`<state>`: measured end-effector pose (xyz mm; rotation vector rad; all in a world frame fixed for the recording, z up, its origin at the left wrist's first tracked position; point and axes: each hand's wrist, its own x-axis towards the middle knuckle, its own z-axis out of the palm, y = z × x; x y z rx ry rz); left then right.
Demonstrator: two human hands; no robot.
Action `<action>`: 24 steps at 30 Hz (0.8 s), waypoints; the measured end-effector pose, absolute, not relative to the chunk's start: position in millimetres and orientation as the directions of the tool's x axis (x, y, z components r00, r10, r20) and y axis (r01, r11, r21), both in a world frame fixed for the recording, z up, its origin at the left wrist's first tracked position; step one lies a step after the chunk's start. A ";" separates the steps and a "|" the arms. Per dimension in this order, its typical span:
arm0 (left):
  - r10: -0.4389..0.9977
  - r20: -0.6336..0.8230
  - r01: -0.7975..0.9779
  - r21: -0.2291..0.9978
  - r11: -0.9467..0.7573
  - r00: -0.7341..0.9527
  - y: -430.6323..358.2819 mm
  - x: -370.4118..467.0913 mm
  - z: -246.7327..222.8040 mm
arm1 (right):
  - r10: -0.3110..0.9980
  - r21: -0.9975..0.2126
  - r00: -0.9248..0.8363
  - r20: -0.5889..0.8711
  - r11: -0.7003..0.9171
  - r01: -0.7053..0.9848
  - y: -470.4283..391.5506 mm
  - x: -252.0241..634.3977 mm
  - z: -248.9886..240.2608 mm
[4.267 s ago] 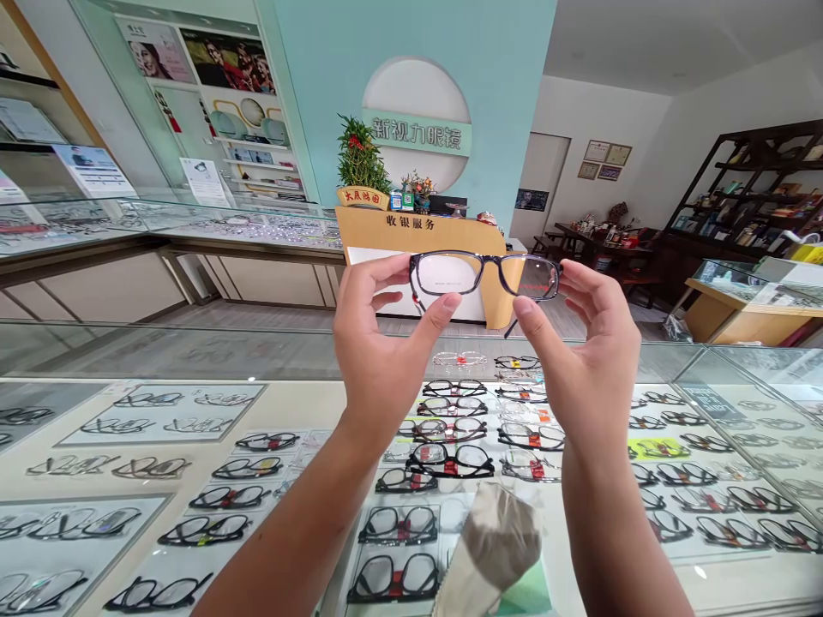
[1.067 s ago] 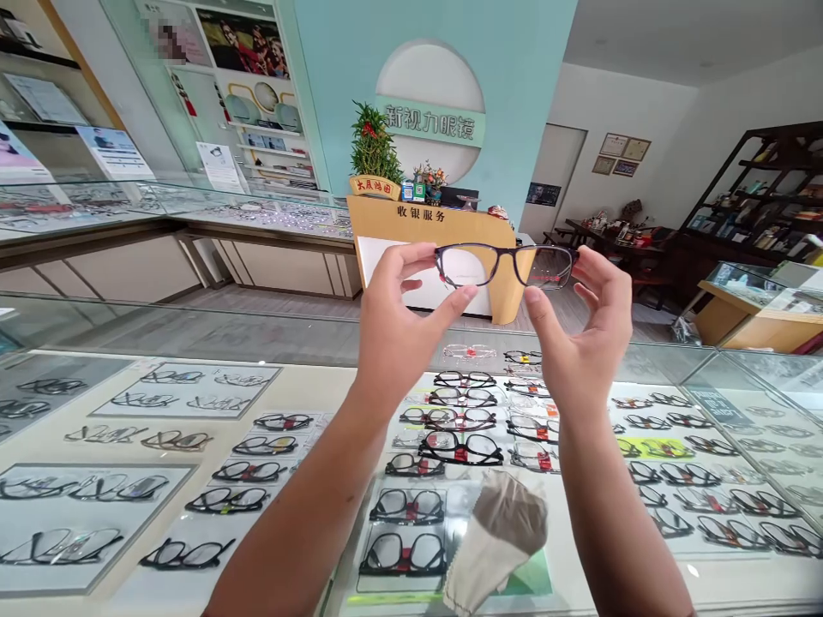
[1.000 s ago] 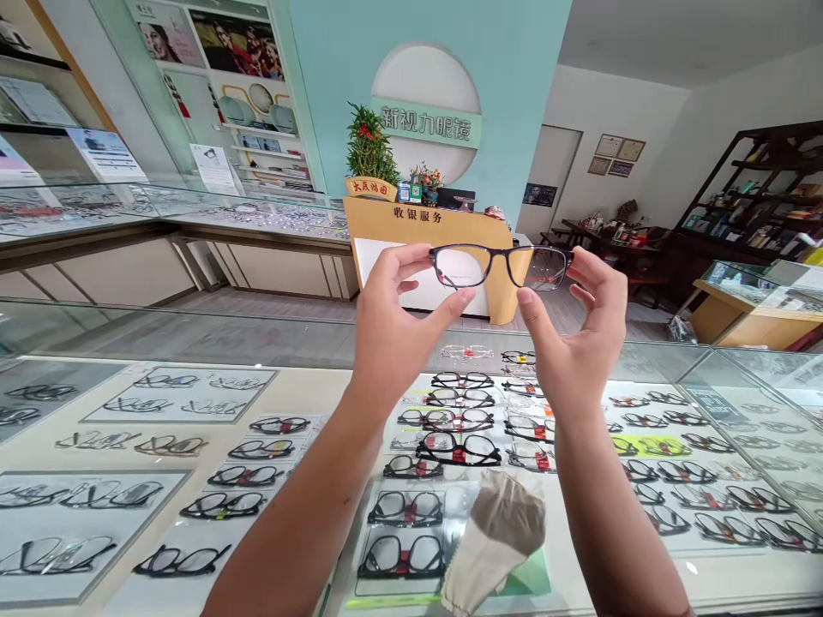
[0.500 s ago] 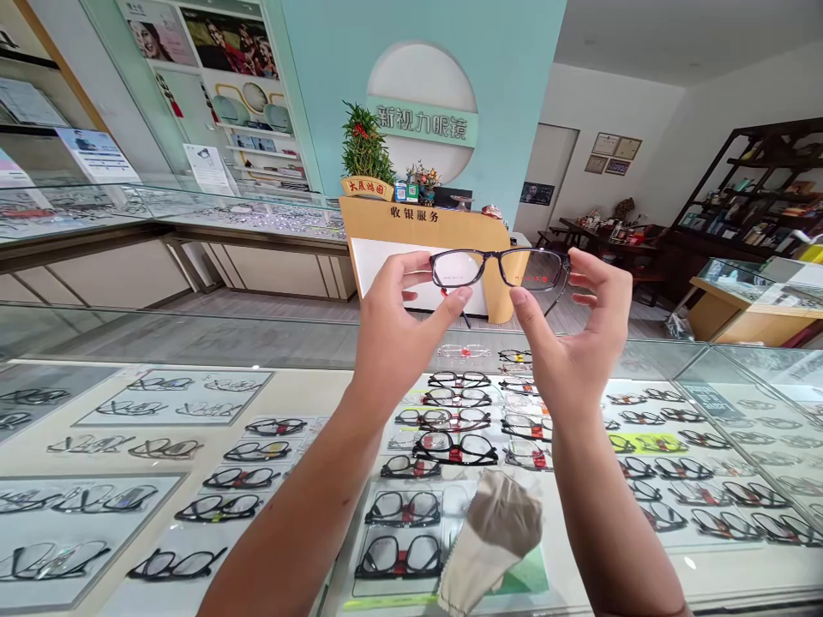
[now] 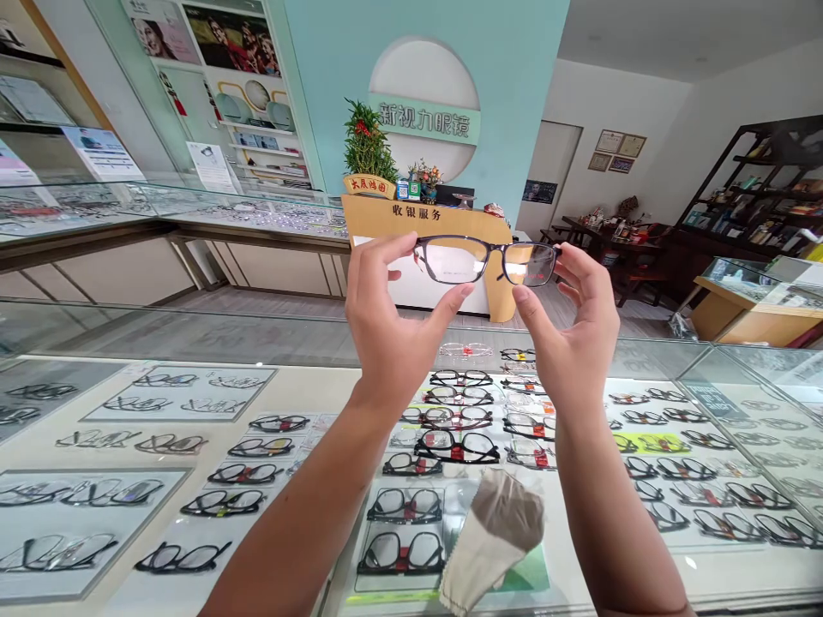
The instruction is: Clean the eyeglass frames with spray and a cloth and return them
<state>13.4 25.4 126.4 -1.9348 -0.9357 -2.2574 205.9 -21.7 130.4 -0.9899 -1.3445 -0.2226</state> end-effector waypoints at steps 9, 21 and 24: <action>0.274 0.932 0.467 0.357 -0.809 -0.238 38.4 14.1 119.8 | 0.404 -0.469 0.261 0.877 0.597 0.651 -20.2 206.4 129.3; 0.483 0.851 0.269 0.524 -0.808 -0.205 52.1 16.4 113.9 | 0.378 -0.437 0.240 0.894 0.617 0.655 -28.4 202.8 132.5; 0.454 0.869 0.279 0.494 -0.823 -0.198 50.9 16.2 113.6 | 0.375 -0.447 0.255 0.891 0.630 0.635 -26.9 202.8 131.4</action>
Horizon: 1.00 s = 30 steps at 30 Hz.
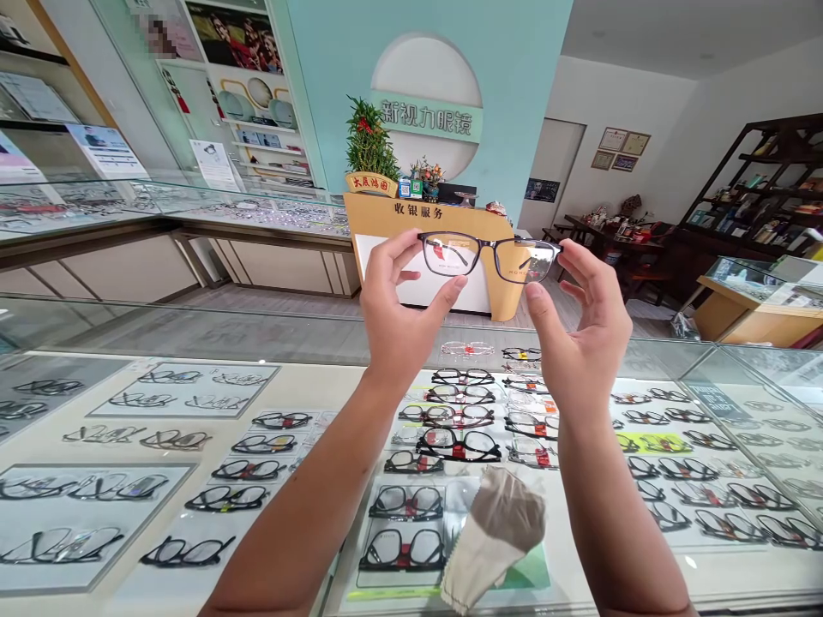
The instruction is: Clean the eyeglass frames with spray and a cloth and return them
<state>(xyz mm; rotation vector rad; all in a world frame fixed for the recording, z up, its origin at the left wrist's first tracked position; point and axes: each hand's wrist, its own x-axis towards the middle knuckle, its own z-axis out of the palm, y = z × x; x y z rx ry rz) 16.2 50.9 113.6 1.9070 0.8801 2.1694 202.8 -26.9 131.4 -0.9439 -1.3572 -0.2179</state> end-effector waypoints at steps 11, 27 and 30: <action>0.209 0.962 0.480 0.270 -0.835 -0.177 47.9 13.5 111.6 | 0.404 -0.484 0.267 0.875 0.703 0.521 -19.5 203.5 123.3; 0.237 0.941 0.418 0.322 -0.850 -0.243 56.7 12.9 108.1 | 0.517 -0.557 0.214 0.829 0.729 0.397 -22.3 205.2 126.8; 0.236 0.942 0.408 0.318 -0.856 -0.237 55.4 13.1 108.8 | 0.524 -0.578 0.246 0.816 0.735 0.354 -22.3 204.9 128.5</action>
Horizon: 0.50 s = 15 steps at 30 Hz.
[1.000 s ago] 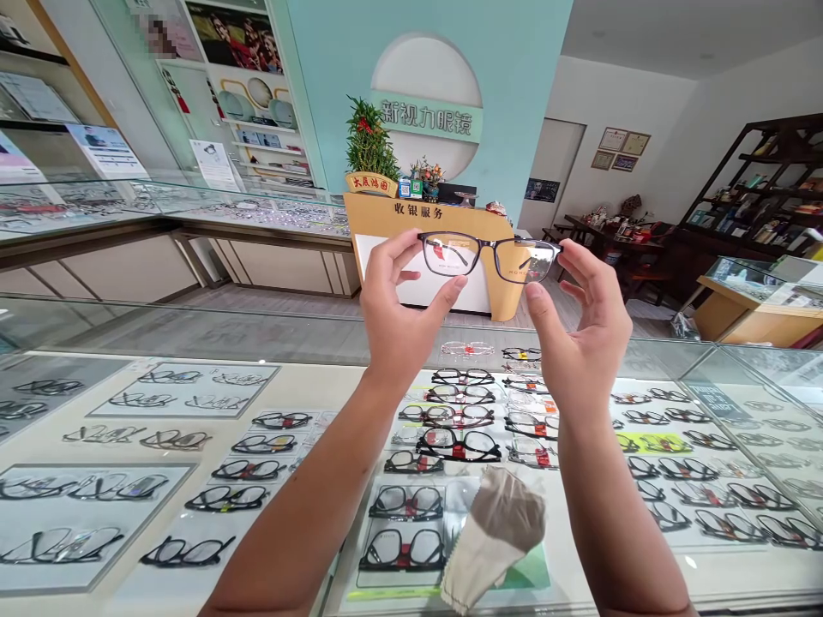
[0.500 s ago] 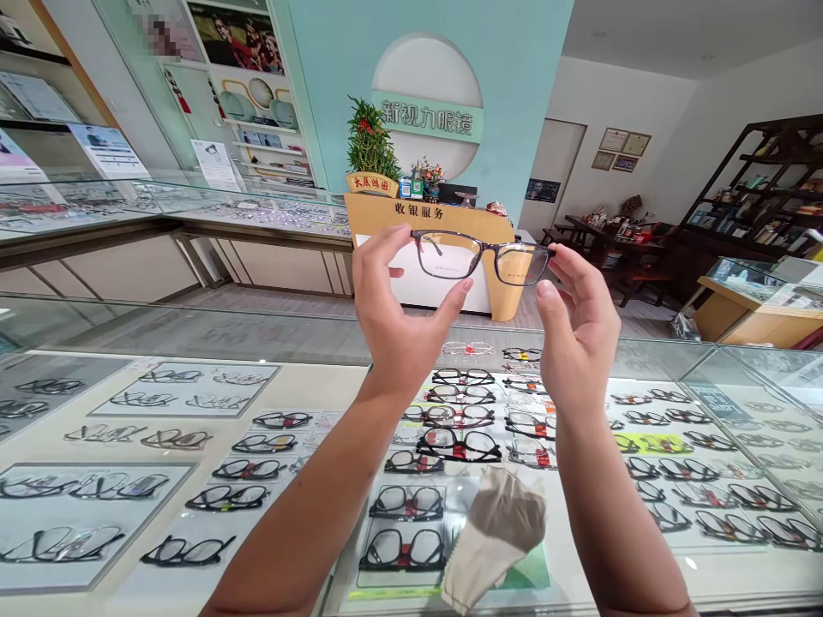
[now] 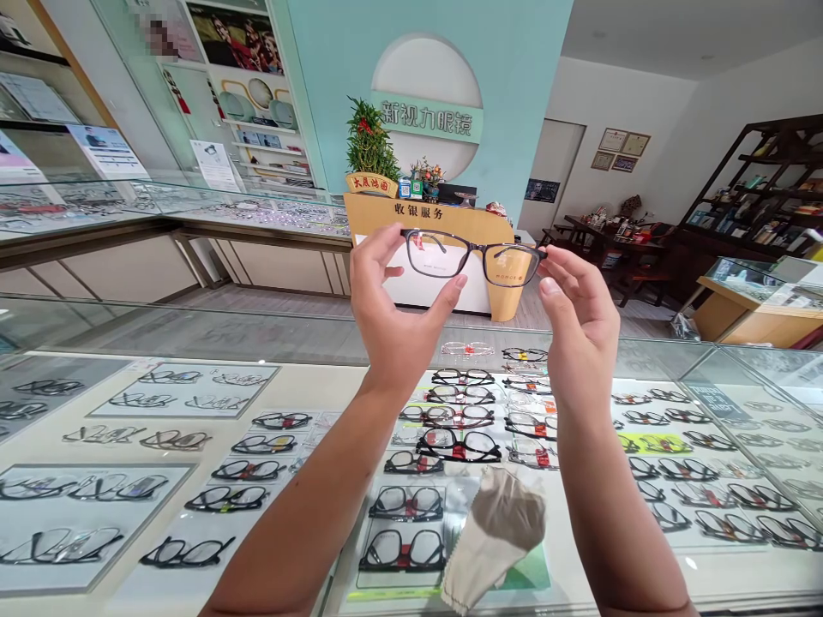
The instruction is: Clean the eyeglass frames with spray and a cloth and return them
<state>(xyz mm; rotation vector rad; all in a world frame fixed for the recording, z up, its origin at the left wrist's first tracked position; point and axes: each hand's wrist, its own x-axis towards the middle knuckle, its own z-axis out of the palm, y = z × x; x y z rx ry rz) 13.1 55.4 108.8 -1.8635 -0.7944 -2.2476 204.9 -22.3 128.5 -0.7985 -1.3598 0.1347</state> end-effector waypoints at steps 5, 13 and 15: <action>0.242 0.942 0.404 0.319 -0.857 -0.232 53.3 13.7 109.3 | 0.547 -0.634 0.341 0.765 0.733 0.248 -21.4 202.6 131.3; 0.270 0.941 0.397 0.332 -0.856 -0.205 50.7 15.3 109.7 | 0.579 -0.675 0.400 0.711 0.722 0.155 -15.8 205.4 130.1; 0.289 0.939 0.384 0.341 -0.858 -0.189 48.2 17.7 109.7 | 0.607 -0.685 0.386 0.695 0.722 0.098 -13.9 206.0 128.9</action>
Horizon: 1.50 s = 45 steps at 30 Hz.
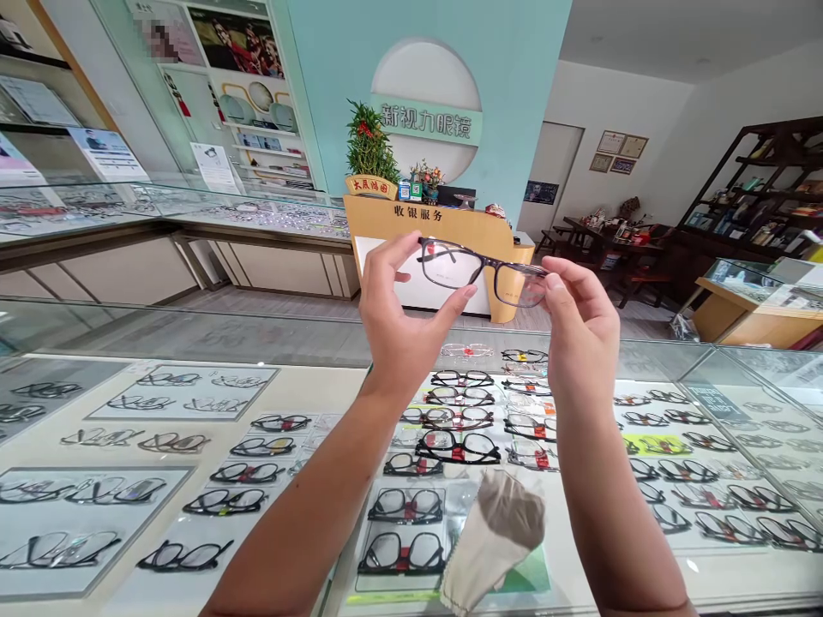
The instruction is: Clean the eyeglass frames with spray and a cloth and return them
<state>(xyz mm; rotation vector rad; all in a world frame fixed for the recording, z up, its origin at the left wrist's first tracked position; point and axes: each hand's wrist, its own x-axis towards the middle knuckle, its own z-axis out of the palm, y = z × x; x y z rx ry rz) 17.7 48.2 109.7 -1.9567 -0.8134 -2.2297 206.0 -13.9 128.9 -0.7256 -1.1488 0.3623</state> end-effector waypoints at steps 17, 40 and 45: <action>0.251 0.965 0.458 0.258 -0.851 -0.077 38.1 16.7 117.4 | 0.561 -0.645 0.336 0.757 0.722 0.249 -23.1 219.5 138.9; 0.365 0.921 0.137 0.348 -0.927 0.133 31.0 16.6 120.3 | 0.787 -0.759 -0.074 0.613 0.612 0.221 -25.5 229.6 142.0; 0.392 0.908 0.045 0.390 -0.920 0.148 32.4 17.3 119.9 | 0.816 -0.803 -0.081 0.573 0.578 0.145 -24.0 227.8 141.8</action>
